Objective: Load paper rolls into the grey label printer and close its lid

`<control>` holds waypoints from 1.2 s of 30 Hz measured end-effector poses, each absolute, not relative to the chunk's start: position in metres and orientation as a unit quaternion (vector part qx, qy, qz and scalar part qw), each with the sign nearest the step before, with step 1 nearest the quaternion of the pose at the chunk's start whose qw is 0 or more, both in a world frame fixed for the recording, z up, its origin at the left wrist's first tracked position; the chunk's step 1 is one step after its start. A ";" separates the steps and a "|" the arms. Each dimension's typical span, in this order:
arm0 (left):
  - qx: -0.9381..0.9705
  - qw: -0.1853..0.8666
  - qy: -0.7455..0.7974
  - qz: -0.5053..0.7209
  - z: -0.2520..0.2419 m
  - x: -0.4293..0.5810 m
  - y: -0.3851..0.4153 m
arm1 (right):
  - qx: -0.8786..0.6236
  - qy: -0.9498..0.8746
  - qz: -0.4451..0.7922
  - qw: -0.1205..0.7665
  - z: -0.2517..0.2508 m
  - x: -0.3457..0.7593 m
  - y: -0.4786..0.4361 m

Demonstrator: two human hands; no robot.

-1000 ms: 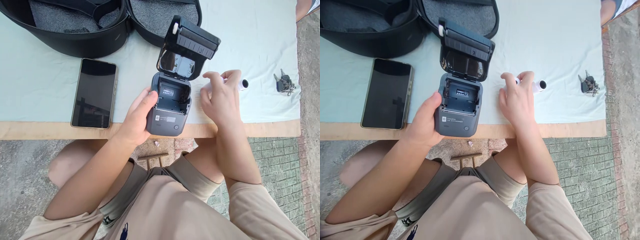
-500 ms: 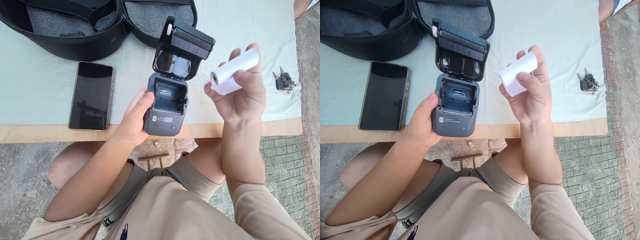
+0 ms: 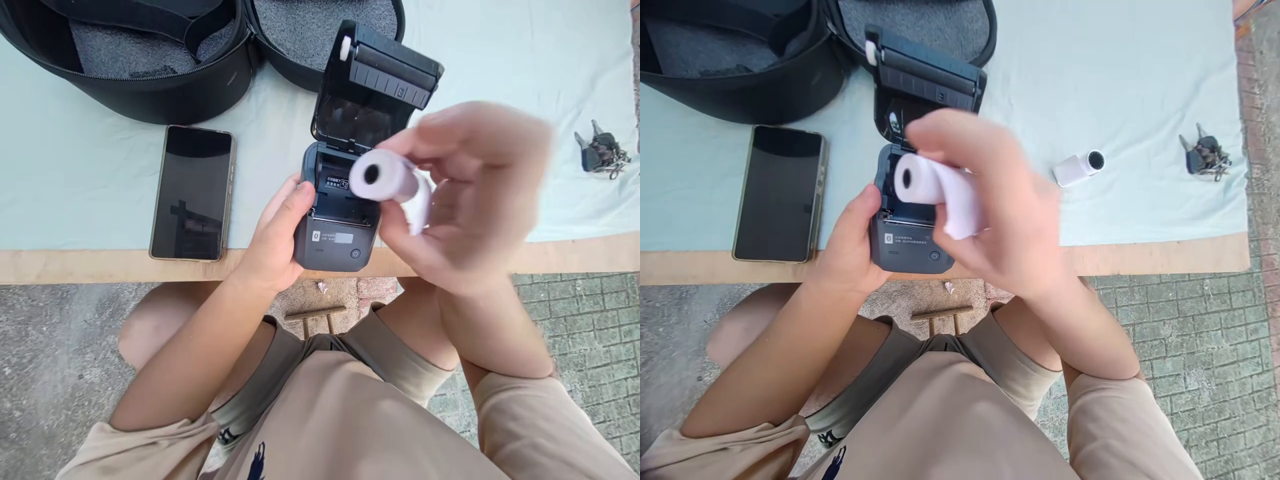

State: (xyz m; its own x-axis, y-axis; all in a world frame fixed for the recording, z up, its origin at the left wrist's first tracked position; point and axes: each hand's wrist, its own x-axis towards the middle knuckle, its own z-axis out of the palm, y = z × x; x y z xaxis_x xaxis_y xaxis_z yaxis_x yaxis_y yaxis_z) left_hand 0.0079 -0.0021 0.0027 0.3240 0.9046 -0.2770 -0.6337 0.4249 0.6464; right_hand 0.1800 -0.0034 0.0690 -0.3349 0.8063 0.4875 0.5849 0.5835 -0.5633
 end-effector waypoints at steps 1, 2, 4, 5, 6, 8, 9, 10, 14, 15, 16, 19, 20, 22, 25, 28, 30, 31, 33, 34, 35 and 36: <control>0.217 0.785 0.310 0.490 0.004 0.008 -0.002 | -0.425 -0.824 0.127 0.352 0.071 0.175 -0.003; 0.219 0.784 0.310 0.490 0.005 0.008 -0.002 | -0.422 -0.838 0.107 0.330 0.071 0.171 -0.001; 0.229 0.777 0.313 0.495 0.007 0.009 -0.003 | -0.429 -0.848 0.079 0.301 0.071 0.167 0.002; 0.234 0.773 0.315 0.498 0.008 0.009 -0.003 | -0.441 -0.846 0.073 0.290 0.070 0.167 0.002; 0.238 0.771 0.316 0.499 0.008 0.009 -0.004 | -0.455 -0.844 0.069 0.277 0.069 0.166 0.003; 0.241 0.773 0.314 0.496 0.010 0.009 -0.004 | -0.486 -0.838 0.058 0.241 0.068 0.166 0.003; 0.240 0.774 0.315 0.494 0.010 0.009 -0.005 | -0.497 -0.836 0.055 0.227 0.068 0.166 0.002; 0.239 0.773 0.318 0.494 0.010 0.009 -0.005 | -0.501 -0.836 0.054 0.218 0.068 0.166 0.002; 0.245 0.772 0.319 0.492 0.010 0.008 -0.005 | -0.477 -0.847 0.052 0.227 0.068 0.168 0.004; 0.247 0.772 0.319 0.491 0.009 0.008 -0.005 | -0.472 -0.849 0.046 0.233 0.067 0.169 0.005; 0.251 0.771 0.319 0.491 0.008 0.008 -0.005 | -0.469 -0.849 0.040 0.240 0.066 0.170 0.005; 0.256 0.768 0.313 0.497 0.006 0.008 -0.004 | -0.458 -0.843 0.014 0.282 0.061 0.172 0.004; 0.253 0.770 0.308 0.499 0.005 0.009 -0.004 | -0.446 -0.844 0.006 0.299 0.060 0.172 0.003; 0.243 0.773 0.297 0.505 0.004 0.009 -0.003 | -0.404 -0.855 0.003 0.324 0.057 0.172 -0.001; 0.238 0.771 0.287 0.516 0.001 0.008 -0.002 | -0.348 -0.873 0.045 0.338 0.055 0.170 -0.006; 0.252 0.770 0.280 0.515 -0.002 0.006 -0.002 | -0.324 -0.883 0.083 0.329 0.051 0.168 -0.007; 0.266 0.764 0.286 0.514 -0.004 0.005 -0.002 | -0.313 -0.881 0.102 0.338 0.047 0.169 -0.005; 0.274 0.759 0.290 0.514 -0.005 0.004 -0.002 | -0.316 -0.872 0.109 0.357 0.044 0.170 -0.004; 0.287 0.753 0.296 0.513 -0.007 0.004 -0.002 | -0.345 -0.839 0.110 0.406 0.040 0.173 -0.001; 0.292 0.752 0.298 0.510 -0.007 0.004 -0.002 | -0.367 -0.822 0.109 0.423 0.037 0.175 0.000; 0.295 0.752 0.301 0.507 -0.008 0.004 -0.001 | -0.389 -0.809 0.109 0.428 0.035 0.176 0.001; 0.299 0.752 0.302 0.504 -0.009 0.004 -0.001 | -0.407 -0.801 0.112 0.424 0.034 0.177 0.002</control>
State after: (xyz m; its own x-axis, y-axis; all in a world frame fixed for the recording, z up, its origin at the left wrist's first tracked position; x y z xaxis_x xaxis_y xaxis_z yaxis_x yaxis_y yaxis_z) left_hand 0.0038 -0.0013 -0.0085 0.3089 0.9388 -0.1521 -0.5780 0.3123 0.7539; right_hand 0.1770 0.0022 0.0337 -0.3096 0.7465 0.5889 0.5571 0.6443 -0.5239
